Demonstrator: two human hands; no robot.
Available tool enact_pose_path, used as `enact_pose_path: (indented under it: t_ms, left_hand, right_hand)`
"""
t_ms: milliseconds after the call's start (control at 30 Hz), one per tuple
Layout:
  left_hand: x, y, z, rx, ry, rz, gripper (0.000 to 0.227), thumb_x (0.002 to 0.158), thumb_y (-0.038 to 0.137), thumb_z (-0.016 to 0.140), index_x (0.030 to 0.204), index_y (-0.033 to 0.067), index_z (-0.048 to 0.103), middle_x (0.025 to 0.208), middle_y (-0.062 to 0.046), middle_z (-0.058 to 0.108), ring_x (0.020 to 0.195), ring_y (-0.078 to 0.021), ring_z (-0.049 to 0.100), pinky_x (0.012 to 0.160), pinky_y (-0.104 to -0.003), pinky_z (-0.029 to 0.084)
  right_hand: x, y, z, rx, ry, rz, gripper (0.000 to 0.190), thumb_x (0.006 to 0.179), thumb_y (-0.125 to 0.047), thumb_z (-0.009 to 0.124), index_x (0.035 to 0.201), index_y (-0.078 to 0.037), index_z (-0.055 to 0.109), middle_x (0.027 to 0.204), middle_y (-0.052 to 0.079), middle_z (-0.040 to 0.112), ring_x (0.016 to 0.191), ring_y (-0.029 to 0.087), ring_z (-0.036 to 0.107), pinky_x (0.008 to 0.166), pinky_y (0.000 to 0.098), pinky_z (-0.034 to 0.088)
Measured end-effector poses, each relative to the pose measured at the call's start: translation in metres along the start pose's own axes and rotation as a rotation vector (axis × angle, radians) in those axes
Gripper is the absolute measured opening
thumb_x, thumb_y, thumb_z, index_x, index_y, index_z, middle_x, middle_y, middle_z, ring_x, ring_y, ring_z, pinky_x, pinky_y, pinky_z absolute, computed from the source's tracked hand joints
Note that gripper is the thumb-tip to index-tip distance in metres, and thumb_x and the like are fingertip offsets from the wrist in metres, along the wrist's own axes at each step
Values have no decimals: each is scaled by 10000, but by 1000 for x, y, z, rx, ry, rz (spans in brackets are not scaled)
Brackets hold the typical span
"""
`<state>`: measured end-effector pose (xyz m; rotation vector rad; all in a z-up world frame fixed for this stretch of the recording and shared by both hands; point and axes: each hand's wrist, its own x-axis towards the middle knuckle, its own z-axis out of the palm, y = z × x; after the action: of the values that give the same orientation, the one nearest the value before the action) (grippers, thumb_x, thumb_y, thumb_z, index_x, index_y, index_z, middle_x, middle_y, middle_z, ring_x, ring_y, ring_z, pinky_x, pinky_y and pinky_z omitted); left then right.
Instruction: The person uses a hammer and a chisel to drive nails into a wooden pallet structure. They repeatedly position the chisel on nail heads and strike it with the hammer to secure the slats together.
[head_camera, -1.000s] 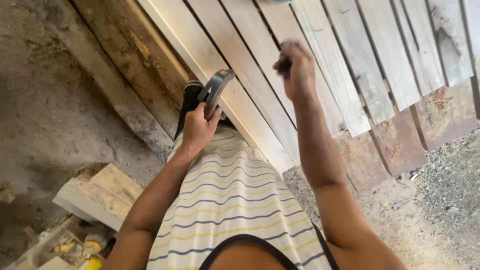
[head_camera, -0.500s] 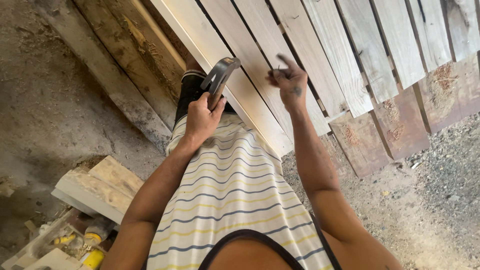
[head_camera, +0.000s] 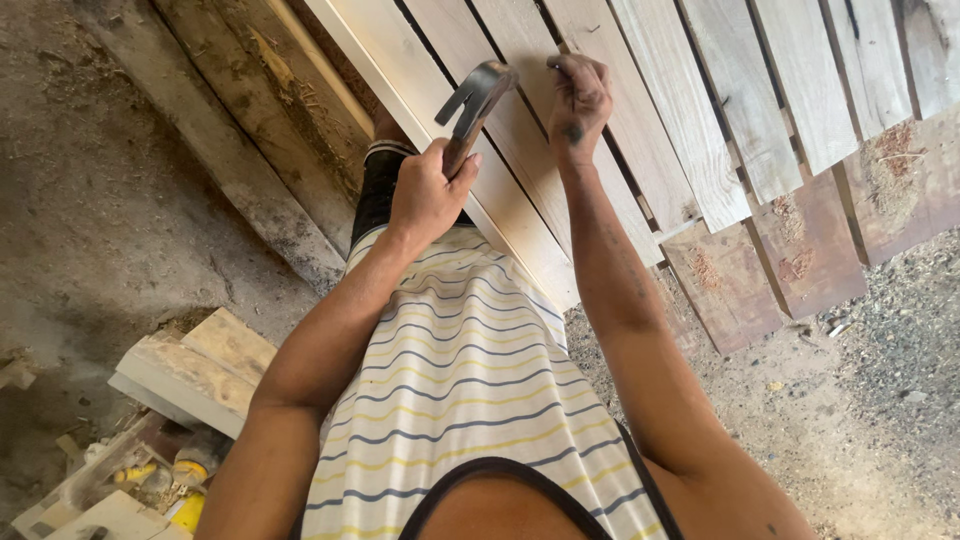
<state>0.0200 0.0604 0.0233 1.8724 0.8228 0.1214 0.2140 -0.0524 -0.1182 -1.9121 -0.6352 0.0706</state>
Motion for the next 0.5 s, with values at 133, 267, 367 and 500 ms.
enact_pose_path:
  t_ms: [133, 267, 367, 500]
  left_hand:
    - [8, 17, 2, -6, -8, 94, 303, 1016, 280, 695, 924, -1, 630, 576, -78, 605, 500, -207, 638, 505, -346, 486]
    - [21, 29, 5, 36, -56, 86, 306, 1012, 287, 694, 926, 1, 631, 543, -100, 577, 466, -240, 623, 491, -377, 466]
    - [28, 34, 11, 100, -72, 116, 286, 1026, 269, 680, 970, -7, 634, 558, -108, 593, 499, -268, 647, 504, -390, 489]
    - [37, 44, 14, 322, -110, 54, 301, 1010, 307, 707, 940, 18, 661, 601, -119, 647, 553, -320, 670, 511, -425, 511]
  right_hand:
    - [-2, -4, -2, -144, 0, -121, 136, 890, 10, 742, 971, -91, 784, 1039, 14, 774, 1043, 225, 664, 925, 351, 538]
    - [6, -8, 1, -205, -21, -95, 151, 868, 15, 711, 937, -92, 793, 999, 10, 765, 1011, 231, 648, 894, 369, 518]
    - [-1, -7, -1, -257, -36, -86, 120, 886, -18, 713, 870, -107, 792, 937, 0, 750, 987, 230, 633, 862, 394, 506]
    - [-2, 0, 1, -285, -40, -90, 91, 851, -46, 694, 855, -98, 768, 976, 18, 743, 1002, 257, 628, 838, 410, 504]
